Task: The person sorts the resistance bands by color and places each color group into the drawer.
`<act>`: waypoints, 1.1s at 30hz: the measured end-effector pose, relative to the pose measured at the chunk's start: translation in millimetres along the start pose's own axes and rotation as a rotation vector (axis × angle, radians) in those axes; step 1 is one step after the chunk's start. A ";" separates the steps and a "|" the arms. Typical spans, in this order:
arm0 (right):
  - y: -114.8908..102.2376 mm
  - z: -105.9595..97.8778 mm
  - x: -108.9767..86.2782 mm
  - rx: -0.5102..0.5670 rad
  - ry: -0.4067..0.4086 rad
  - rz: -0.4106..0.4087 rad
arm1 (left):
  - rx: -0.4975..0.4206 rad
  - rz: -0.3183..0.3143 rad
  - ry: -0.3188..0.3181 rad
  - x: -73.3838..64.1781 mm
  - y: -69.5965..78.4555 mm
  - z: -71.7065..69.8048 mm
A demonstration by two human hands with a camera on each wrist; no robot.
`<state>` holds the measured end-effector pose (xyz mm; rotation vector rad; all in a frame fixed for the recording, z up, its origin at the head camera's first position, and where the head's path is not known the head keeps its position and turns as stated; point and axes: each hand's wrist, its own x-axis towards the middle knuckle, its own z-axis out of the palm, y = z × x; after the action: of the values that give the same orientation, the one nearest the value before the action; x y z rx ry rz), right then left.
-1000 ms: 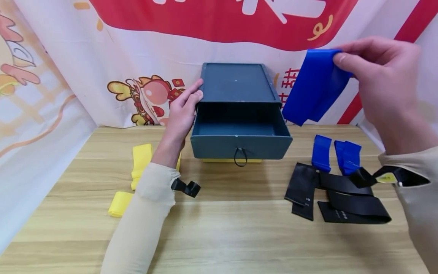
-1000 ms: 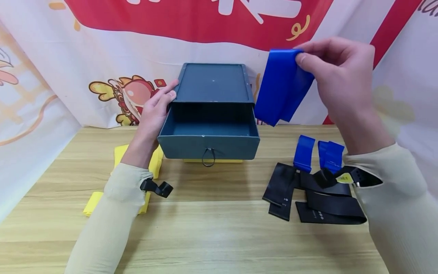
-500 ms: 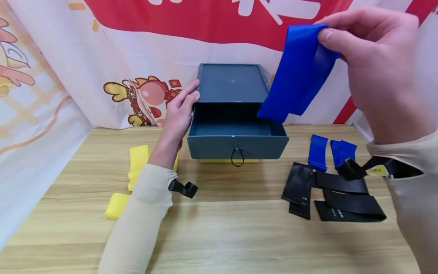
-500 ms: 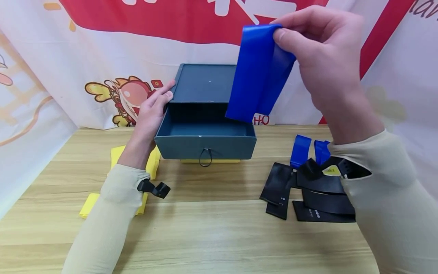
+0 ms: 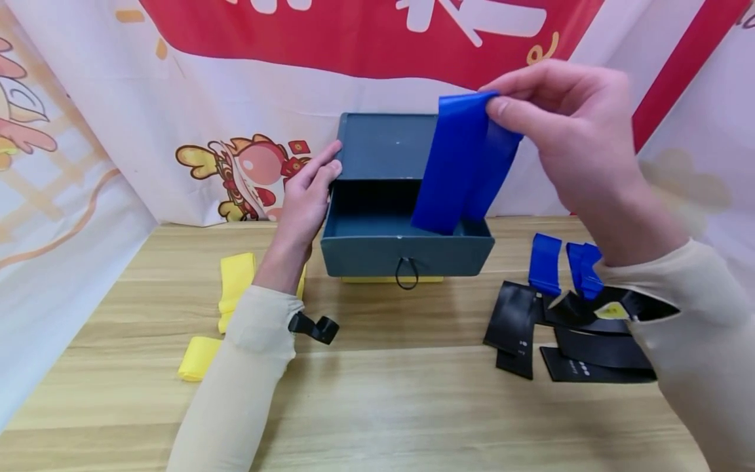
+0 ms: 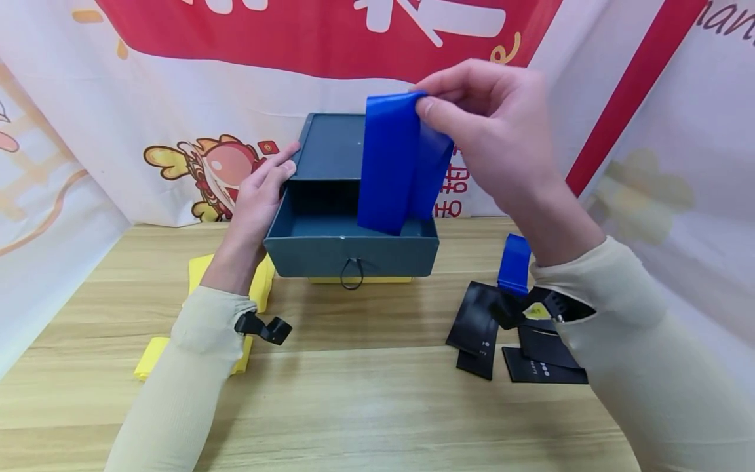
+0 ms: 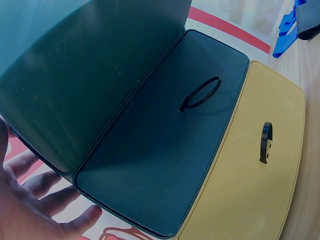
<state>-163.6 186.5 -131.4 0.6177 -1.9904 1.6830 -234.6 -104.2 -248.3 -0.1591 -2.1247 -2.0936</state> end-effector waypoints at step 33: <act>39.4 10.5 -35.0 -0.351 -0.180 0.151 | 0.013 -0.010 0.004 -1.2 1.2 0.2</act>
<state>-160.2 183.6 -184.9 0.5159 -2.4410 1.3452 -233.2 -103.9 -247.4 -0.1433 -2.1413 -2.0832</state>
